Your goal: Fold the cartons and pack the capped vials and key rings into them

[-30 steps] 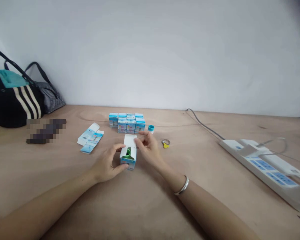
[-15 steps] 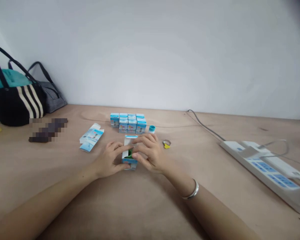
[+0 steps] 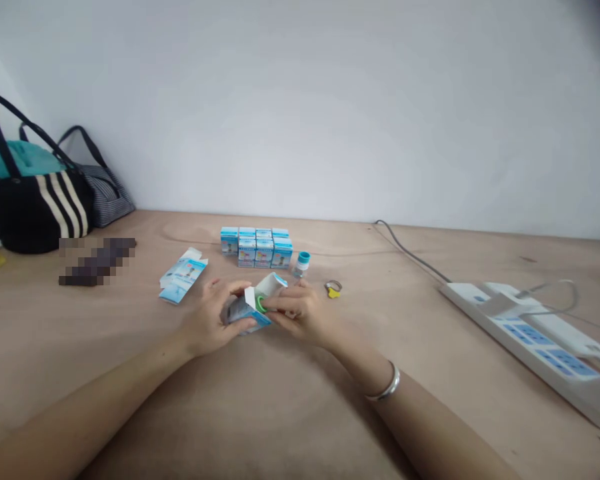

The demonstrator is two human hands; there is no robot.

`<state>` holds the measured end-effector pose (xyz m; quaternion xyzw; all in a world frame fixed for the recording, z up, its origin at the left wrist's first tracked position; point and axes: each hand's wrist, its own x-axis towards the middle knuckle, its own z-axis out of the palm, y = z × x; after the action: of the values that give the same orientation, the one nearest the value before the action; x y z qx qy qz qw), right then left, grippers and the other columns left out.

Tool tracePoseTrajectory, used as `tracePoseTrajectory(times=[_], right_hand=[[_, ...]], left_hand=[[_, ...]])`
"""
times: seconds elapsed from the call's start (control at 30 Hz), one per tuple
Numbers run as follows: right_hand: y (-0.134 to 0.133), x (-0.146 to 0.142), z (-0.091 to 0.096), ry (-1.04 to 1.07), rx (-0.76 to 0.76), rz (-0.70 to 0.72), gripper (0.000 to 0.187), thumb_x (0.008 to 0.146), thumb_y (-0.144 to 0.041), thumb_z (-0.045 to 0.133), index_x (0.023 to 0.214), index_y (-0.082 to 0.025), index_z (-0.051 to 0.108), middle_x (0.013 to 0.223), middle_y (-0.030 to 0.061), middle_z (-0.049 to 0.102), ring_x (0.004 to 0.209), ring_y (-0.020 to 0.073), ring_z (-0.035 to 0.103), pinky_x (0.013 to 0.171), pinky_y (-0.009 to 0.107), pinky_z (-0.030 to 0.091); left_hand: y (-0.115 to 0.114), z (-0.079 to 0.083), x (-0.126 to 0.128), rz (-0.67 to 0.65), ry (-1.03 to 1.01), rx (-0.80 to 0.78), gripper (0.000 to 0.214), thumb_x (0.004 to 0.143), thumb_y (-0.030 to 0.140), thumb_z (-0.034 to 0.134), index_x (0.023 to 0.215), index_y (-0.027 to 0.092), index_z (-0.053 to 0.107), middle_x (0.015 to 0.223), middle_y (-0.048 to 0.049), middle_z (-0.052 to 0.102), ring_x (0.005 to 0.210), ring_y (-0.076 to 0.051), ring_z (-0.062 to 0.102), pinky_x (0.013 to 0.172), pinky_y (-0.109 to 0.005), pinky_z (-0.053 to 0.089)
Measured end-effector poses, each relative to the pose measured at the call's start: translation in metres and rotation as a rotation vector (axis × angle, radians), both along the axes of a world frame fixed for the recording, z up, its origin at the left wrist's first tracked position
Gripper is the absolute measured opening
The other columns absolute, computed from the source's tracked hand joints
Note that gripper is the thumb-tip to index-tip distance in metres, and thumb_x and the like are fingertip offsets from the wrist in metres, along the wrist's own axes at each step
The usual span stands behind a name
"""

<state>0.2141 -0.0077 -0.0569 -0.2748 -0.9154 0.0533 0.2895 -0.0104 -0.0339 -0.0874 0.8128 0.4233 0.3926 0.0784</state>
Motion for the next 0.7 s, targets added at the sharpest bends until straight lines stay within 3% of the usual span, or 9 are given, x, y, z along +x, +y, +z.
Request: tracePoseTrajectory(times=[0.1, 0.27, 0.43, 0.57, 0.7], right_hand=[[0.000, -0.002, -0.005, -0.058, -0.111, 0.009, 0.019, 0.086, -0.024, 0.053, 0.075, -0.021, 0.068, 0.065, 0.0010, 0.063, 0.059, 0.0117, 0.053, 0.060, 0.024, 0.033], [0.007, 0.010, -0.006, 0.010, -0.311, -0.016, 0.015, 0.083, -0.027, 0.055, 0.076, -0.019, 0.066, 0.060, -0.0024, 0.058, 0.054, 0.0098, 0.048, 0.054, 0.021, 0.033], [0.019, 0.031, 0.003, 0.128, -0.378, -0.078, 0.019, 0.076, -0.029, 0.058, 0.062, -0.017, 0.056, 0.059, -0.0021, 0.054, 0.057, 0.0108, 0.047, 0.056, 0.023, 0.036], [0.030, 0.049, 0.010, 0.281, -0.266, -0.223, 0.021, 0.076, -0.032, 0.058, 0.061, -0.018, 0.055, 0.060, -0.0010, 0.052, 0.058, 0.0121, 0.046, 0.057, 0.025, 0.038], [0.040, 0.062, 0.008, 0.219, -0.051, -0.423, 0.015, 0.077, -0.028, 0.057, 0.068, -0.017, 0.061, 0.067, 0.0028, 0.056, 0.063, 0.0145, 0.051, 0.062, 0.027, 0.040]], left_hand=[[-0.001, 0.004, 0.000, 0.003, 0.088, -0.014, 0.054, 0.077, 0.039, 0.065, 0.125, 0.027, 0.046, 0.116, -0.0057, 0.064, 0.106, -0.025, 0.060, 0.108, -0.051, 0.023], [0.001, 0.003, -0.004, -0.006, 0.149, -0.063, 0.054, 0.078, 0.043, 0.062, 0.128, 0.030, 0.046, 0.119, -0.0044, 0.064, 0.107, -0.026, 0.059, 0.106, -0.053, 0.021], [0.003, 0.000, -0.007, 0.006, 0.181, -0.066, 0.056, 0.078, 0.044, 0.063, 0.130, 0.031, 0.046, 0.125, -0.0059, 0.062, 0.112, -0.027, 0.057, 0.108, -0.055, 0.018], [0.005, -0.001, -0.009, 0.006, 0.174, -0.060, 0.056, 0.080, 0.045, 0.061, 0.132, 0.032, 0.044, 0.130, -0.0062, 0.058, 0.117, -0.027, 0.055, 0.110, -0.055, 0.016], [0.006, -0.002, -0.008, -0.021, 0.181, -0.027, 0.051, 0.081, 0.044, 0.061, 0.128, 0.030, 0.048, 0.126, -0.0062, 0.060, 0.117, -0.027, 0.055, 0.111, -0.056, 0.014]])
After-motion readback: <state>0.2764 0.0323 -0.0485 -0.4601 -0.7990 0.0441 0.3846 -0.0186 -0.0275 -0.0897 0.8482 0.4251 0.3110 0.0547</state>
